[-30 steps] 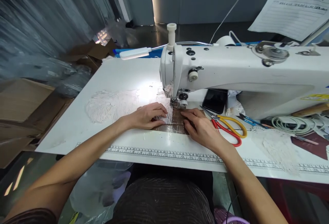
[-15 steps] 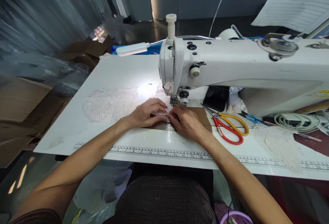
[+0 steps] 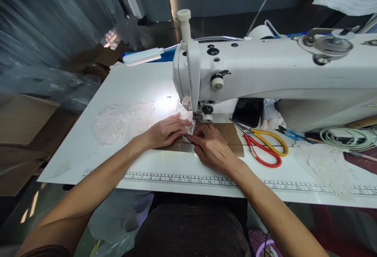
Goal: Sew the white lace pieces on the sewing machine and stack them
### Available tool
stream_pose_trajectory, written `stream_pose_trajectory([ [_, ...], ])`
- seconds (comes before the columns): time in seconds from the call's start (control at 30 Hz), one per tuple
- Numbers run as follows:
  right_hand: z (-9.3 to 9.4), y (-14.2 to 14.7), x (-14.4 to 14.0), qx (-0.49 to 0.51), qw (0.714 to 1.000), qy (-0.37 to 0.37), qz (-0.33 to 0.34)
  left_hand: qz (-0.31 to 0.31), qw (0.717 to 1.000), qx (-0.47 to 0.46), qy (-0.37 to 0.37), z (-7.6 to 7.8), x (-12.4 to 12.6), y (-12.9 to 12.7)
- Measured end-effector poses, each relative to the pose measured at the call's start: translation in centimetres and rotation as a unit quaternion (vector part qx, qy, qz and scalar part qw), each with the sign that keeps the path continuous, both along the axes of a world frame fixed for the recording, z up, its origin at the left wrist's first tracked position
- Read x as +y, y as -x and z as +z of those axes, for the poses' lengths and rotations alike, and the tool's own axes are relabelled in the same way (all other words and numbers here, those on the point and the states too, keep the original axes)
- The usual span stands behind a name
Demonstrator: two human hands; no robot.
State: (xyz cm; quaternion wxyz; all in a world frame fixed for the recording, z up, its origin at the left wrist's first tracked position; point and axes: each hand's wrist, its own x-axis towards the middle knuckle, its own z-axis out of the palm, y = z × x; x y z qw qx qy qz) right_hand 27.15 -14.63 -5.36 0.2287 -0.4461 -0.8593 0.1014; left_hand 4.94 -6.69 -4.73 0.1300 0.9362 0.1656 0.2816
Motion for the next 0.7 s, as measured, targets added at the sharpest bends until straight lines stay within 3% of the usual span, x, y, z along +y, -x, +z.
stream_pose_trajectory([
  [0.17,0.3,-0.4,-0.1,0.012,1.0,0.019,0.008,0.01,0.996,0.031,-0.08,-0.1,-0.2,-0.3],
  [0.47,0.5,-0.4,-0.2,0.014,1.0,0.026,0.005,-0.011,0.994,0.042,-0.102,0.3,-0.5,-0.4],
  [0.63,2.3,-1.8,2.3,0.03,0.991,0.118,0.055,-0.025,0.988,0.076,-0.133,0.2,-0.3,-0.2],
  [0.7,2.8,-2.3,3.5,0.007,0.991,0.13,0.005,-0.022,0.987,0.074,-0.142,0.2,-0.2,-0.1],
])
